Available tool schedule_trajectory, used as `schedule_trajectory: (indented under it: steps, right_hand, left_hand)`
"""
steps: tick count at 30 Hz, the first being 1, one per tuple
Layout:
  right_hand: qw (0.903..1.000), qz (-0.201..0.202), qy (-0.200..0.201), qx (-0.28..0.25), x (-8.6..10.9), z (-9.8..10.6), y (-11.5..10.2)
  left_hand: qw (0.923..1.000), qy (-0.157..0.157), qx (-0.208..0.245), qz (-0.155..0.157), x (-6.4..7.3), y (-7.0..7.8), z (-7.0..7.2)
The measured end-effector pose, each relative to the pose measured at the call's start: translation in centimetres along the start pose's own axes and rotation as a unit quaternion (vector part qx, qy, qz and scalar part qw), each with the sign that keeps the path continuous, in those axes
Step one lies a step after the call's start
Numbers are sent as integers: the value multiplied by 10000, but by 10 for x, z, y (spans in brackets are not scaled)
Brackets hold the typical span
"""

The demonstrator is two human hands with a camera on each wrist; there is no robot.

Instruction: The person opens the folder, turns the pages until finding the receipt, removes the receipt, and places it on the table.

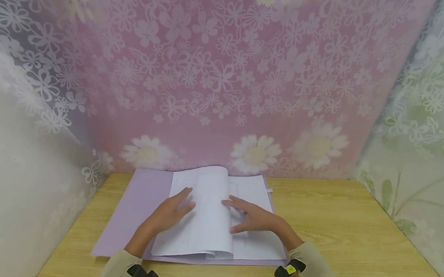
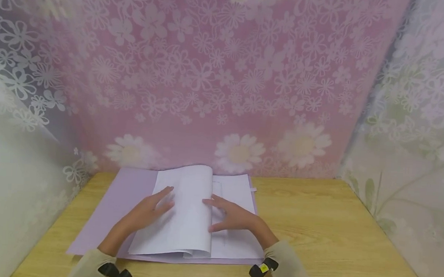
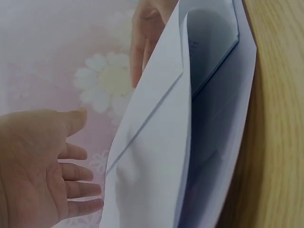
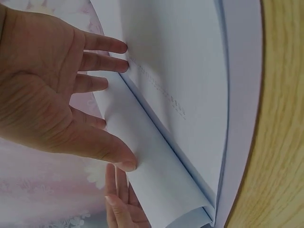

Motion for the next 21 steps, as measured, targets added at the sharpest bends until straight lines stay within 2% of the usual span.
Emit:
schedule_trajectory:
  steps: [2,5,10,14,21]
  right_hand:
    - [10000,-21,35,20,-1,-2,-1]
    - [10000,-4,70,12,-1,-4,-4]
    - [9999,20,120,26,-2,-7,-8]
    - [9999,-13,157,62,-3,-11,-8]
    - [9994,162,261,-124,-6,-23,-15]
  left_hand:
    - [10000,-40,48,44,0,4,-2]
    - [9999,-92,-106,-8,-1,10,-6]
    - [9978,-224,-551,-302,-1,14,-12]
    - [9968,-295,-639,-383,-1,16,-14]
    - [9955,-433,-759,-356,-1,12,-20]
Point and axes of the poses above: each hand's wrist, its own x-axis away from the middle knuckle, its own z-axis out of the back of the hand, y = z × x, the point moved 2 cm from there along -x, towards the middle knuckle, and after that the axes turned 9 degrees about -x, right-handed, at the moved point
